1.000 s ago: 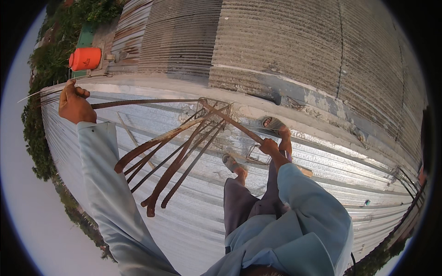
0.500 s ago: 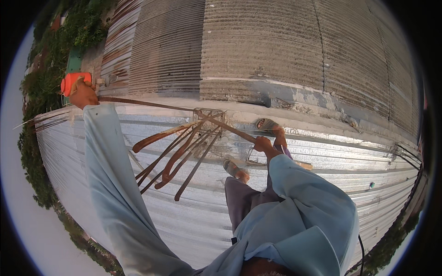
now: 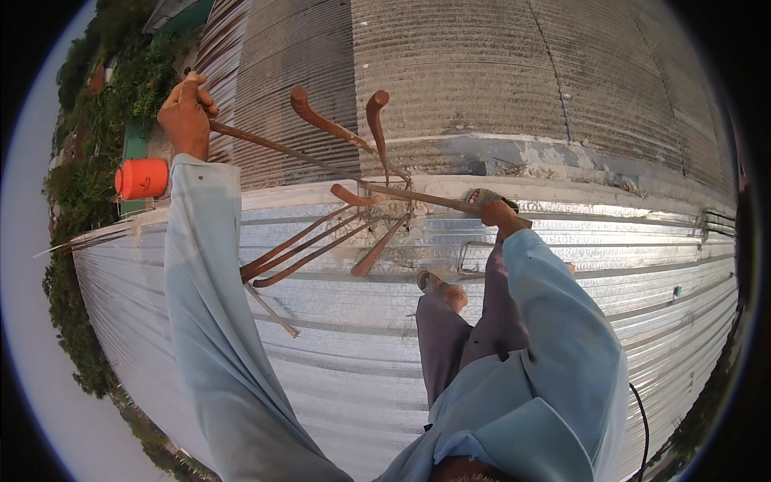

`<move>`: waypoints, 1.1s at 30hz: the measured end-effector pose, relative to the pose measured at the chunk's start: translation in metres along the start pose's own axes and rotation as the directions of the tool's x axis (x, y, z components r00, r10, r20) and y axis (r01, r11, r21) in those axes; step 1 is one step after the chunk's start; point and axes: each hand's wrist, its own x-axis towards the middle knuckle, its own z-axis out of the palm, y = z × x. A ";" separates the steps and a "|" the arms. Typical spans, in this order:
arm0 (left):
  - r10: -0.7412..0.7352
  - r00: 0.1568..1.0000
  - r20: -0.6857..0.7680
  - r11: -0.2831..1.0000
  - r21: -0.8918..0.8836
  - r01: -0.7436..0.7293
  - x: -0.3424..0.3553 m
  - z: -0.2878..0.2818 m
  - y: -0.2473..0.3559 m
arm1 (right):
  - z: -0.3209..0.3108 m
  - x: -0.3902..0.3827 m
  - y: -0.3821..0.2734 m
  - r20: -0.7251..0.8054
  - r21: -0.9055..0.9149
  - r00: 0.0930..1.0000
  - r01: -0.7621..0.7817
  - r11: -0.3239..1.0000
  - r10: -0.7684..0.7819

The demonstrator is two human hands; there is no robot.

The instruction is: The person works on a corrugated metal roof, using a hammer to break away concrete around exposed rebar. They then tie wire around the rebar to secure it.

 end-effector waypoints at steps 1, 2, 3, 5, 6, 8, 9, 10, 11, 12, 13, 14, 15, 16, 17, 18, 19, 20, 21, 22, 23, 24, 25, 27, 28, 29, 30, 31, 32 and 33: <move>-0.002 1.000 -0.001 1.000 -0.018 0.002 0.001 0.005 -0.002 | 0.004 0.001 0.007 0.007 0.054 0.998 -0.067 0.996 0.066; 0.015 1.000 0.008 0.999 -0.053 -0.014 0.003 0.013 -0.004 | 0.007 0.002 0.016 -0.031 0.043 0.996 -0.081 0.996 0.083; 0.036 0.999 0.022 0.995 -0.097 -0.033 0.004 0.021 -0.002 | 0.018 0.003 0.033 -0.075 0.032 0.991 -0.107 0.994 0.109; 0.048 0.998 0.032 0.990 -0.133 -0.044 -0.003 0.018 -0.012 | 0.034 -0.004 0.027 -0.068 -0.007 0.992 -0.106 0.994 0.105; 0.056 0.998 0.027 0.990 -0.129 -0.052 -0.004 0.010 -0.018 | 0.029 -0.006 0.011 -0.036 -0.032 0.996 -0.080 0.996 0.079; 0.082 0.996 0.039 0.988 -0.137 -0.076 -0.003 0.000 -0.024 | 0.024 -0.006 -0.005 -0.033 -0.054 0.997 -0.074 0.996 0.072; 0.098 0.994 0.055 0.985 -0.145 -0.089 0.001 -0.002 -0.024 | 0.026 -0.007 -0.003 -0.060 -0.050 0.994 -0.092 0.995 0.089; 0.114 0.991 0.073 0.983 -0.152 -0.102 0.004 -0.003 -0.021 | 0.030 -0.008 0.004 -0.086 -0.043 0.991 -0.110 0.993 0.106; 0.142 0.987 0.073 0.976 -0.177 -0.127 0.007 -0.001 -0.018 | 0.033 -0.008 0.011 -0.114 -0.035 0.986 -0.127 0.991 0.123; 0.179 0.979 0.094 0.963 -0.222 -0.155 0.003 0.003 -0.011 | 0.033 -0.009 0.018 -0.141 -0.031 0.980 -0.148 0.988 0.142; 0.197 0.976 0.091 0.960 -0.218 -0.173 0.004 0.005 -0.010 | 0.032 -0.008 0.007 -0.157 -0.024 0.977 -0.150 0.988 0.145; 0.225 0.972 0.074 0.956 -0.210 -0.205 0.004 0.006 -0.008 | 0.029 -0.008 -0.002 -0.155 -0.013 0.977 -0.151 0.988 0.147; 0.243 0.968 0.055 0.956 -0.181 -0.230 0.004 0.002 -0.013 | 0.026 -0.014 -0.022 -0.139 -0.003 0.982 -0.133 0.991 0.131; 0.261 0.965 0.035 0.956 -0.148 -0.253 0.005 -0.005 -0.017 | 0.020 -0.015 -0.047 -0.123 0.009 0.986 -0.113 0.994 0.113; 0.272 0.962 0.024 0.948 -0.175 -0.264 0.002 0.004 -0.022 | 0.025 -0.019 -0.029 -0.141 0.011 0.979 -0.149 0.989 0.149; 0.293 0.956 0.015 0.937 -0.204 -0.284 0.006 0.020 -0.024 | 0.028 -0.022 -0.010 -0.158 0.015 0.970 -0.184 0.983 0.184; 0.312 0.950 0.007 0.927 -0.222 -0.303 0.007 0.030 -0.026 | 0.034 -0.025 0.007 -0.170 0.021 0.962 -0.216 0.976 0.216; 0.339 0.941 -0.017 0.920 -0.205 -0.335 0.010 0.021 -0.018 | 0.034 -0.019 0.002 -0.214 -0.036 0.955 -0.218 0.975 0.205; 0.352 0.936 -0.027 0.918 -0.184 -0.351 0.011 0.016 -0.023 | 0.034 -0.017 -0.013 -0.205 -0.072 0.957 -0.223 0.972 0.204; 0.352 0.935 -0.038 0.919 -0.176 -0.353 0.009 0.012 -0.028 | 0.034 -0.017 -0.015 -0.198 -0.109 0.955 -0.245 0.963 0.221; 0.359 0.932 -0.043 0.917 -0.172 -0.361 0.012 0.015 -0.034 | 0.035 -0.015 -0.018 -0.190 -0.089 0.951 -0.266 0.960 0.245; 0.372 0.927 -0.046 0.912 -0.169 -0.375 0.015 0.016 -0.033 | 0.033 -0.012 -0.015 -0.192 -0.073 0.944 -0.285 0.956 0.267; 0.378 0.924 -0.055 0.910 -0.161 -0.382 0.016 0.016 -0.035 | 0.032 -0.010 -0.017 -0.210 -0.062 0.944 -0.271 0.961 0.253; 0.385 0.921 -0.059 0.907 -0.160 -0.389 0.021 0.018 -0.038 | 0.034 -0.006 -0.014 -0.183 -0.062 0.953 -0.256 0.965 0.241; 0.388 0.919 -0.065 0.905 -0.165 -0.393 0.022 0.020 -0.039 | 0.035 -0.004 -0.008 -0.173 -0.060 0.956 -0.252 0.966 0.239; 0.387 0.920 -0.068 0.904 -0.167 -0.393 0.021 0.021 -0.042 | 0.038 -0.003 -0.005 -0.176 -0.075 0.953 -0.264 0.962 0.248; 0.391 0.918 -0.067 0.904 -0.161 -0.397 0.022 0.021 -0.042 | 0.041 -0.001 -0.004 -0.205 -0.067 0.947 -0.267 0.961 0.249; 0.397 0.916 -0.064 0.902 -0.157 -0.402 0.022 0.020 -0.043 | 0.045 0.001 -0.002 -0.235 -0.059 0.940 -0.270 0.961 0.249; 0.402 0.913 -0.065 0.901 -0.151 -0.407 0.023 0.019 -0.044 | 0.049 0.002 0.001 -0.265 -0.052 0.932 -0.272 0.961 0.249; 0.414 0.907 -0.069 0.897 -0.137 -0.420 0.024 0.014 -0.040 | 0.050 0.006 -0.002 -0.285 -0.058 0.933 -0.246 0.967 0.220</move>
